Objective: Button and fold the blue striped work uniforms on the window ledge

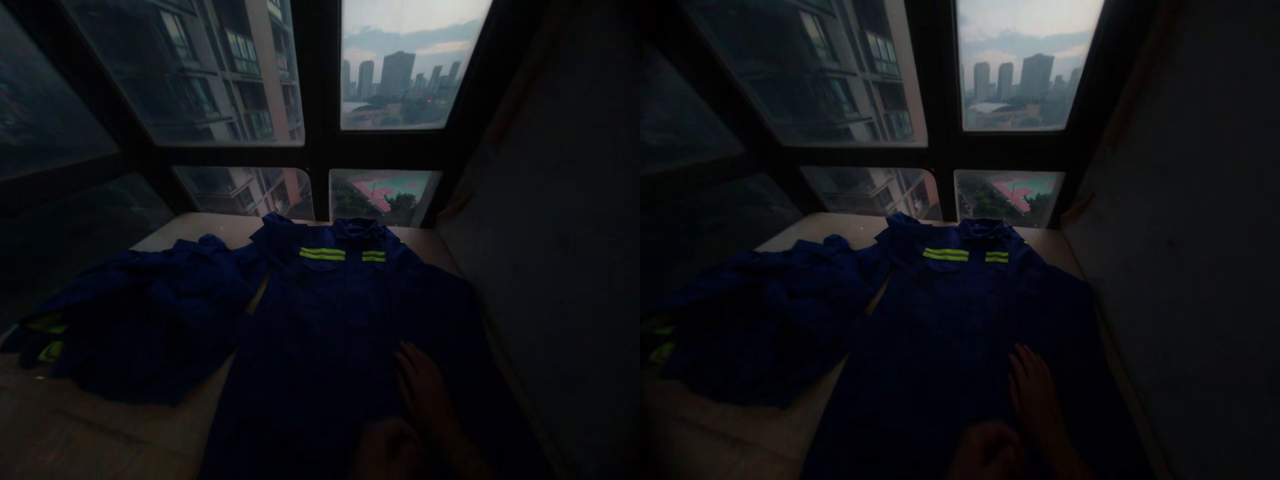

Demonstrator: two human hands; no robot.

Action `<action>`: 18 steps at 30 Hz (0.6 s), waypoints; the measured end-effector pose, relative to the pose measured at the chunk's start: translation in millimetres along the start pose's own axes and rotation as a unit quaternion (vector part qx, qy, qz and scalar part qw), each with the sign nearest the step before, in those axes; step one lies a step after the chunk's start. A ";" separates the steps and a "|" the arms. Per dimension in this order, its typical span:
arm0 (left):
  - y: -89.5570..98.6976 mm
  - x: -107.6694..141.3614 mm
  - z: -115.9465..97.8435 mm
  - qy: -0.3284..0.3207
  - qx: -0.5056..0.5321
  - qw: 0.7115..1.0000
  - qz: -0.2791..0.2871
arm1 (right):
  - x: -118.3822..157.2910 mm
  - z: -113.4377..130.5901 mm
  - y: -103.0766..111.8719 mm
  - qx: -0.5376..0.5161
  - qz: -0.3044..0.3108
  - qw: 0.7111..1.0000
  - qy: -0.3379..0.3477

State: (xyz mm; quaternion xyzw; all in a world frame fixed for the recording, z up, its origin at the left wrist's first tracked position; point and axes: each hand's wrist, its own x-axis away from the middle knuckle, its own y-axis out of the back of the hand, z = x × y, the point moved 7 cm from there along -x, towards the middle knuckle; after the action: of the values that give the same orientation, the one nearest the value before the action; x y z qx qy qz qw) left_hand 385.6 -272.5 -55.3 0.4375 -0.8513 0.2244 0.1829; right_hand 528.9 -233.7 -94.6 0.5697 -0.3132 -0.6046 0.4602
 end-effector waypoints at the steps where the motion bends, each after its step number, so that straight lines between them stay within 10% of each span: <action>1: 23.2 -7.5 -17.6 -0.038 -0.020 0.999 -0.031 | 1.0 -0.3 -1.1 0.001 0.000 1.000 0.001; 5: 150.7 -22.2 -100.8 -0.177 -0.095 0.951 -0.235 | -2.2 -6.8 0.1 -0.006 0.003 1.000 0.013; 9: 258.2 -23.8 -163.8 -0.186 -0.159 0.869 -0.430 | -5.1 -22.4 1.7 -0.004 0.006 1.000 0.019; 18: 324.9 -66.4 -260.0 -0.274 -0.198 0.835 -0.435 | 8.0 -53.1 -5.4 0.014 -0.019 0.997 0.077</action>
State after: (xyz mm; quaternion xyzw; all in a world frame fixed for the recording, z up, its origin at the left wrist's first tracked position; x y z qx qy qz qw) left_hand 183.3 80.3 55.3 0.7606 -0.6149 -0.1805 0.1039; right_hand 580.3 -231.2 -111.0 0.6271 -0.2744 -0.5627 0.4635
